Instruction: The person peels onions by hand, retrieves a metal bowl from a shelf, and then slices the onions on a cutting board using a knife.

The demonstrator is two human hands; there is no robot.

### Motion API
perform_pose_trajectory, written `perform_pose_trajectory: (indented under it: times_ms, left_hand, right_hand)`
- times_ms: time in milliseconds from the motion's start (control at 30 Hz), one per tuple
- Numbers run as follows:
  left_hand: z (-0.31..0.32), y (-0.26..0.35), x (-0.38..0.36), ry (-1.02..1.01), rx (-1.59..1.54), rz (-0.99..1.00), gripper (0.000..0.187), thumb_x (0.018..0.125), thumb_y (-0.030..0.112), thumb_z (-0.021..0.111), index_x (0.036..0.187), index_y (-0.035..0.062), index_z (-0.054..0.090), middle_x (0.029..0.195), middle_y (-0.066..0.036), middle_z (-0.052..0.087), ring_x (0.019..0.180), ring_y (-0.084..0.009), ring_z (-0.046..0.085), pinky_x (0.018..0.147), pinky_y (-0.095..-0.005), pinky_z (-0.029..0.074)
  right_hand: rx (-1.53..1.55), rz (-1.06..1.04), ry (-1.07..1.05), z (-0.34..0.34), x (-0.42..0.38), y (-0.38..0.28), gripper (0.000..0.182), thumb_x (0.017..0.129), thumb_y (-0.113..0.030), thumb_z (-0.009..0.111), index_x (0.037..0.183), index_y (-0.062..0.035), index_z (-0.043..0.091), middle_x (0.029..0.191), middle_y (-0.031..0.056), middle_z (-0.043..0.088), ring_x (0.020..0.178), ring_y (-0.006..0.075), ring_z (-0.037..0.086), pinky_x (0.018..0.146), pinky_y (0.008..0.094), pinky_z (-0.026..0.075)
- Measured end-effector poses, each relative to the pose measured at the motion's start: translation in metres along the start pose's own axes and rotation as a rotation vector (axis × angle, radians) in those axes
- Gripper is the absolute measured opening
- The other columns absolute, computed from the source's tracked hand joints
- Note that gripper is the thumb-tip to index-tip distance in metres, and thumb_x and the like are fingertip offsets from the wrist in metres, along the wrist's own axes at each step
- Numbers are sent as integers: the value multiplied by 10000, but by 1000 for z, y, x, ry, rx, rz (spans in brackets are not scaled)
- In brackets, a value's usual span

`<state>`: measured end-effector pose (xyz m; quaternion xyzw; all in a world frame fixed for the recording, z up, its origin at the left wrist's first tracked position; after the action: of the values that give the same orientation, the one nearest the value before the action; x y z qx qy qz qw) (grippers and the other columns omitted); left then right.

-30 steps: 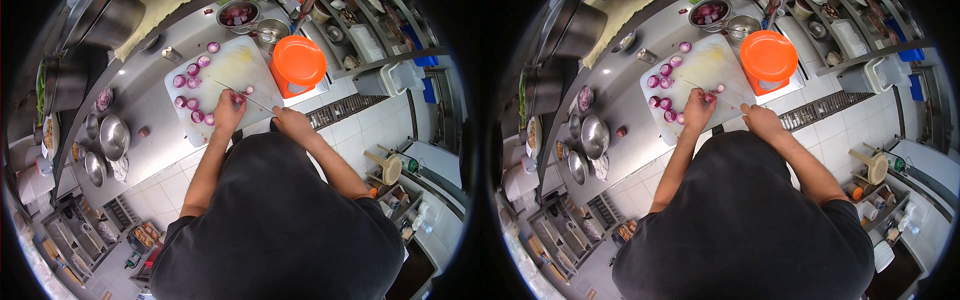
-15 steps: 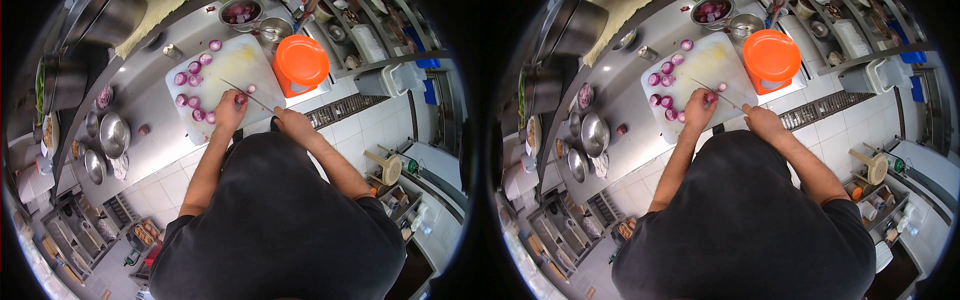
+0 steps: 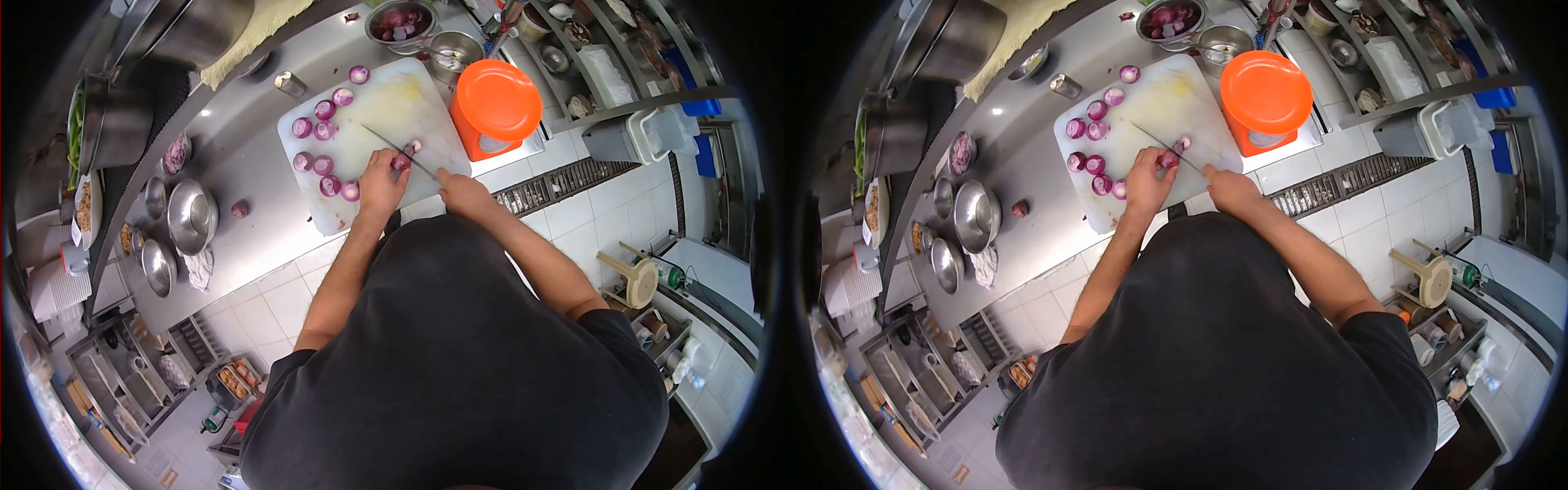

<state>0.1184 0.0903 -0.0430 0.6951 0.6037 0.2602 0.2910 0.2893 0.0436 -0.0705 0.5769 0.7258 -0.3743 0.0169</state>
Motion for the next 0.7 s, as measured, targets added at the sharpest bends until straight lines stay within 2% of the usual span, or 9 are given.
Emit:
perform_pose_trajectory:
  times_ms: [200, 300, 400, 500, 600, 700]
  left_hand:
    - [-1, -3, -1, 74, -60, 27, 404, 821, 95, 872, 1164, 28, 669, 1080, -132, 690, 945, -291, 740, 843, -367, 615]
    - [-9, 10, -2, 87, 112, 12, 474, 790, 115, 903, 1197, 28, 675, 1087, -143, 696, 943, -285, 741, 864, -365, 617]
    - [5, -9, 3, 14, 138, -84, 537, 788, 126, 912, 1255, 20, 667, 1123, -155, 710, 971, -232, 744, 889, -338, 610]
    - [20, -42, 3, 15, -201, -175, 563, 789, 136, 891, 1289, 29, 655, 1116, -154, 694, 940, -275, 721, 859, -390, 591]
    - [32, -57, -1, -4, -565, -242, 553, 844, 78, 848, 1352, 28, 635, 1180, -121, 694, 973, -181, 725, 857, -322, 592]
    - [34, -57, -7, -26, -772, -339, 532, 893, 11, 796, 1392, 20, 612, 1223, -95, 685, 1072, -153, 705, 898, -286, 578]
  right_hand:
    - [17, 10, 11, 7, 2, 5, 267, 1033, -190, 598, 1234, -25, 535, 1032, 282, 724, 1022, 483, 702, 866, 584, 547]
    - [17, 4, 16, 8, 4, 7, 295, 1022, -204, 612, 1231, -21, 510, 992, 277, 716, 988, 481, 700, 850, 585, 545]
    - [13, -4, 24, 11, 6, 9, 310, 1017, -213, 620, 1225, -20, 495, 965, 275, 712, 963, 480, 700, 836, 587, 544]
    - [12, -5, 24, 11, 5, 10, 308, 1016, -216, 623, 1213, -21, 490, 951, 275, 712, 950, 483, 701, 826, 591, 545]
    - [13, -11, 22, 10, 7, 10, 304, 1015, -218, 626, 1200, -23, 485, 939, 274, 712, 938, 485, 702, 817, 593, 545]
    - [23, -14, 24, 11, 7, 10, 305, 1015, -221, 627, 1199, -26, 483, 935, 273, 711, 935, 485, 702, 815, 594, 545]
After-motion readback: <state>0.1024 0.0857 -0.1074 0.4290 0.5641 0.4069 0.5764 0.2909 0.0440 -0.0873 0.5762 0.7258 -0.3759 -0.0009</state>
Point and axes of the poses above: each hand's wrist, its own x-axis towards the middle knuckle, its own z-axis out of the palm, y = z × x, the point moved 10 cm from there along x, towards the middle knuckle
